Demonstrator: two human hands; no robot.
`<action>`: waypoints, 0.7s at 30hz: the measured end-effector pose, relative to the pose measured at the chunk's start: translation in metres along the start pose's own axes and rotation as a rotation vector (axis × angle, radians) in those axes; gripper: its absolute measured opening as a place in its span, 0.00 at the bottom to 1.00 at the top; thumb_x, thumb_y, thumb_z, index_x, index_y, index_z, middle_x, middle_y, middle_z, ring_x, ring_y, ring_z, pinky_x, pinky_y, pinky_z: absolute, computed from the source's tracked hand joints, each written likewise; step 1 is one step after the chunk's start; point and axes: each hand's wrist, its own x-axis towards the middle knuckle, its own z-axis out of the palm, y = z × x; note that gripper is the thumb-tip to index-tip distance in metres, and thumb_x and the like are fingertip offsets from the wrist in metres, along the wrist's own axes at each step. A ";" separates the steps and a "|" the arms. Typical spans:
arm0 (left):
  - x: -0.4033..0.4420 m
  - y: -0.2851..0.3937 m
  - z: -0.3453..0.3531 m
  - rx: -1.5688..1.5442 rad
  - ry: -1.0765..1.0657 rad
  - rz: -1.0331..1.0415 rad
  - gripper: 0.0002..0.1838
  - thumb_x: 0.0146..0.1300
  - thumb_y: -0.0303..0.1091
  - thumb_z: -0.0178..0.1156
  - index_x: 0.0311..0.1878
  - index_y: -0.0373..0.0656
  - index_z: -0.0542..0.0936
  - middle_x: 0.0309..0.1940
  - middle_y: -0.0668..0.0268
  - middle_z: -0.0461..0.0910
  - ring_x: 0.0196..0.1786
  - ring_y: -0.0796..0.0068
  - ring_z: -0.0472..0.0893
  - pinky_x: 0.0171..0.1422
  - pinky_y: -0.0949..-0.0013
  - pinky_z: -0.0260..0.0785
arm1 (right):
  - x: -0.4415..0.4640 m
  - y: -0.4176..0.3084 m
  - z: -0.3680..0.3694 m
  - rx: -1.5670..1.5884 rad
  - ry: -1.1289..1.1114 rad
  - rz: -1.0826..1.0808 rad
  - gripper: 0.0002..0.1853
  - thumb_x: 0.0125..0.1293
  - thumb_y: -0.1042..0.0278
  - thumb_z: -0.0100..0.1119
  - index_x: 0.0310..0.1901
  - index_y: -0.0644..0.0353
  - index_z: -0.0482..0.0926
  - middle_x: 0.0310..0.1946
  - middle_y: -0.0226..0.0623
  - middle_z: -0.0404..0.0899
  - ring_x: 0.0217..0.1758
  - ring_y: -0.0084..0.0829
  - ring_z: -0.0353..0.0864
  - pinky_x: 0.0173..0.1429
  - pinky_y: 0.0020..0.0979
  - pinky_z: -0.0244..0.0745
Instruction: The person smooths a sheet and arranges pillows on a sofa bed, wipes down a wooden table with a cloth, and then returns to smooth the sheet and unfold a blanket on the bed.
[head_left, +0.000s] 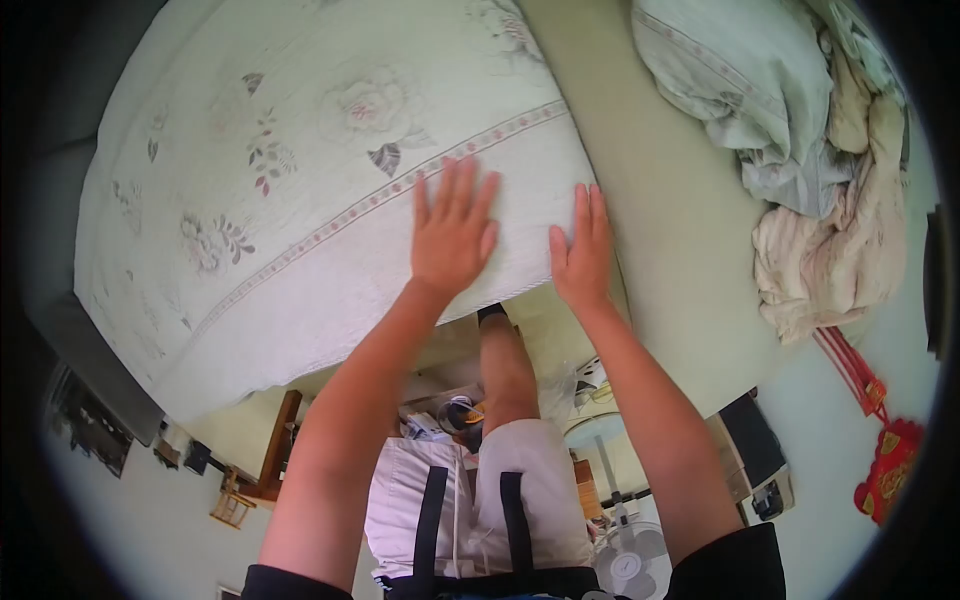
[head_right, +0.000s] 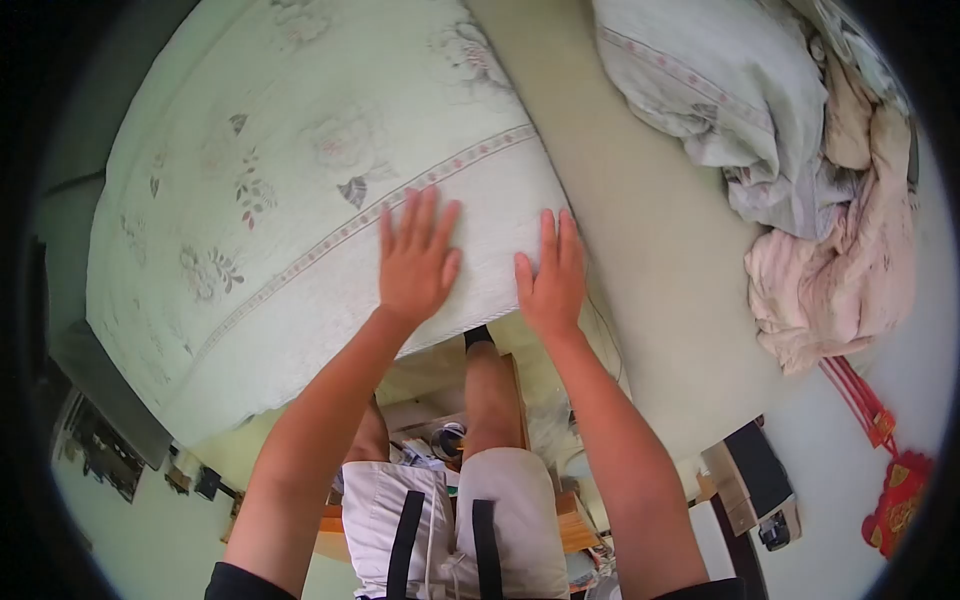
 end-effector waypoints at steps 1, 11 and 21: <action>0.000 0.002 -0.004 -0.013 -0.044 0.076 0.37 0.67 0.43 0.58 0.78 0.55 0.60 0.81 0.58 0.50 0.82 0.53 0.49 0.82 0.38 0.37 | -0.005 -0.010 0.009 0.046 0.008 0.043 0.33 0.74 0.60 0.52 0.76 0.62 0.58 0.75 0.53 0.58 0.77 0.57 0.58 0.76 0.50 0.58; -0.019 0.068 0.022 -0.232 -0.230 0.583 0.35 0.58 0.39 0.63 0.72 0.54 0.69 0.78 0.63 0.58 0.81 0.60 0.56 0.82 0.42 0.46 | 0.022 0.007 -0.040 0.240 0.124 0.182 0.26 0.70 0.69 0.54 0.67 0.67 0.67 0.65 0.56 0.69 0.68 0.55 0.69 0.71 0.48 0.65; 0.053 0.030 -0.024 0.095 -0.305 0.053 0.44 0.65 0.45 0.58 0.81 0.47 0.51 0.82 0.54 0.43 0.84 0.53 0.41 0.82 0.39 0.34 | 0.031 0.011 -0.009 0.285 0.085 0.227 0.29 0.68 0.68 0.57 0.69 0.65 0.65 0.68 0.56 0.67 0.70 0.55 0.67 0.73 0.48 0.63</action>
